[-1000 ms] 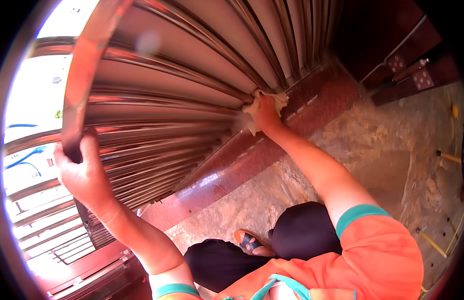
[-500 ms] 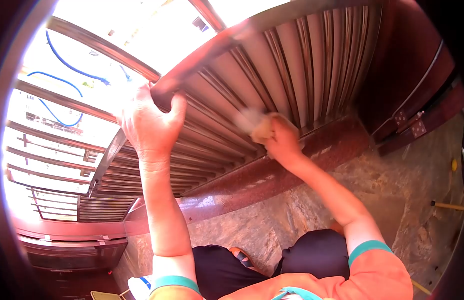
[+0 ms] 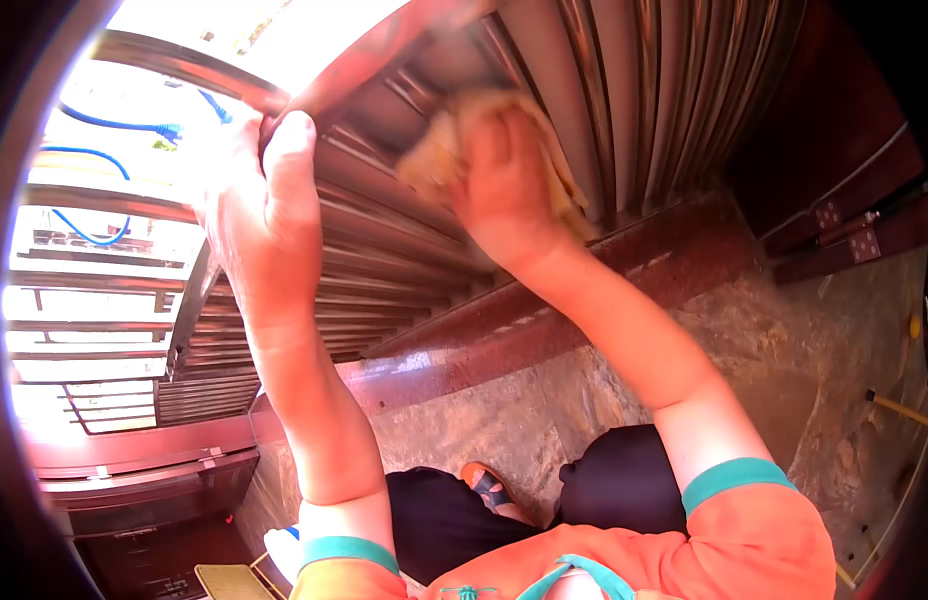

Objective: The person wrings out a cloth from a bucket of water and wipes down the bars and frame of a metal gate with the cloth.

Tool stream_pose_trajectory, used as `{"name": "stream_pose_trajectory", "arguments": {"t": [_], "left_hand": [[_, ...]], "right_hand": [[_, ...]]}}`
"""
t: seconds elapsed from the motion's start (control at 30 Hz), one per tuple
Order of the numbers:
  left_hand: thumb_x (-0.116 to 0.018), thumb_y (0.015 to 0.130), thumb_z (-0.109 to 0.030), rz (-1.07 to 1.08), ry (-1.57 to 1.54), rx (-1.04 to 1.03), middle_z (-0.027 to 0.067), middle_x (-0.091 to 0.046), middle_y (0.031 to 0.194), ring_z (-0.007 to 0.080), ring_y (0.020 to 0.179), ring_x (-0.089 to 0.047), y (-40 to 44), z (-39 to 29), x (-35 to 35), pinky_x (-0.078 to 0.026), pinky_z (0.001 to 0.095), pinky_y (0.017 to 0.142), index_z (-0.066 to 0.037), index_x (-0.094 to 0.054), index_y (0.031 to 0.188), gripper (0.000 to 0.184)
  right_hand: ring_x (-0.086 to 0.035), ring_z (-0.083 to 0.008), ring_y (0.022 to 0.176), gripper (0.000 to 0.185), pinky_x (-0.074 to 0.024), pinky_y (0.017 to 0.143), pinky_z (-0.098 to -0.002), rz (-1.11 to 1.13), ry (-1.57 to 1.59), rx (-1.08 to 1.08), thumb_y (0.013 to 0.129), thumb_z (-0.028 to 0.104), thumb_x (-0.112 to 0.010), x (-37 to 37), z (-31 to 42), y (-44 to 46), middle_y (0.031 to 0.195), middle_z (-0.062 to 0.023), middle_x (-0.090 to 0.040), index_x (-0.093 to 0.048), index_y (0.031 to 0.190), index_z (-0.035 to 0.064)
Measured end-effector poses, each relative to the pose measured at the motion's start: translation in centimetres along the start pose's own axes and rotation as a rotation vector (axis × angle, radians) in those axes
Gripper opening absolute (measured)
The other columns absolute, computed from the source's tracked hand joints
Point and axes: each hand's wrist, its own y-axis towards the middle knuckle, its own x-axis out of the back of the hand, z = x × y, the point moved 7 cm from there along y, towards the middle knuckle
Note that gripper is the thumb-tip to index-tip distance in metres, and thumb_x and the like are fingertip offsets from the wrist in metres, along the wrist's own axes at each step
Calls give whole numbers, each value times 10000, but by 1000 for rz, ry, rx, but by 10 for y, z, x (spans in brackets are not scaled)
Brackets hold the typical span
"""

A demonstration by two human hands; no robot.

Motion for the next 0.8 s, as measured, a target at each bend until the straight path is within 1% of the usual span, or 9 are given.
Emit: {"name": "stream_pose_trajectory", "arguments": {"t": [0.1, 0.17, 0.2, 0.33, 0.47, 0.57, 0.63, 0.67, 0.8], "left_hand": [[-536, 808, -408, -26, 57, -50, 227, -591, 946, 364, 928, -520, -1, 1, 0, -369, 392, 868, 68, -575, 1012, 520], [-556, 802, -395, -21, 78, -106, 227, -592, 949, 361, 933, -525, -1, 1, -1, -369, 393, 871, 66, -576, 1011, 506], [-584, 787, -380, -16, 13, -84, 225, -594, 962, 360, 942, -529, -2, 5, -3, -369, 392, 878, 61, -579, 1007, 492], [-604, 757, -394, -78, 106, -86, 198, -620, 917, 332, 879, -573, -5, 2, -5, -411, 382, 829, 49, -587, 996, 503], [-620, 738, -408, -112, 229, -111, 191, -626, 899, 330, 863, -584, -6, 2, -6, -421, 381, 817, 50, -593, 982, 520], [-607, 740, -455, -118, 243, -141, 173, -629, 853, 341, 834, -584, -5, -2, -3, -406, 395, 819, 32, -598, 967, 537], [-574, 764, -461, -90, 328, -146, 165, -631, 839, 336, 823, -589, -5, -4, -3, -392, 410, 822, 11, -597, 967, 514], [-546, 788, -457, -120, 350, -217, 170, -632, 834, 335, 818, -593, -6, -8, -2, -386, 418, 821, -7, -598, 963, 486], [-489, 846, -418, -120, 262, -228, 171, -633, 845, 349, 850, -580, -5, -6, 3, -393, 427, 816, -22, -608, 945, 425]], "right_hand": [[-488, -359, 903, 322, -433, 796, -408, 92, -252, 37, 701, 56, -540, -17, -34, -70, 971, -221, -489, -470, 1000, -42], [-483, -371, 959, 336, -427, 826, -407, 263, -316, -75, 740, 52, -528, -34, -70, -131, 1029, -253, -486, -455, 1044, -73], [-481, -376, 967, 335, -425, 830, -409, 293, -287, -142, 750, 54, -526, -38, -88, -158, 1036, -254, -485, -452, 1050, -76], [-470, -394, 993, 318, -416, 848, -412, 432, -232, -401, 784, 43, -506, -47, -140, -233, 1064, -258, -483, -443, 1070, -82], [-455, -391, 1035, 306, -410, 869, -400, 639, -252, -585, 817, 39, -480, -52, -170, -277, 1117, -252, -472, -439, 1104, -60], [-491, -374, 1009, 286, -423, 852, -394, 641, -274, -598, 832, 74, -481, -53, -174, -278, 1083, -244, -510, -470, 1091, -47], [-519, -363, 979, 274, -432, 837, -393, 821, -134, -791, 821, 92, -499, -54, -180, -277, 1035, -237, -540, -497, 1059, -45], [-533, -357, 964, 269, -437, 830, -392, 909, -59, -879, 816, 101, -508, -55, -178, -268, 1011, -234, -555, -511, 1042, -43], [-557, -367, 910, 264, -449, 806, -411, 743, 89, -557, 750, 66, -542, -40, -119, -191, 950, -229, -576, -535, 985, -54]]}}
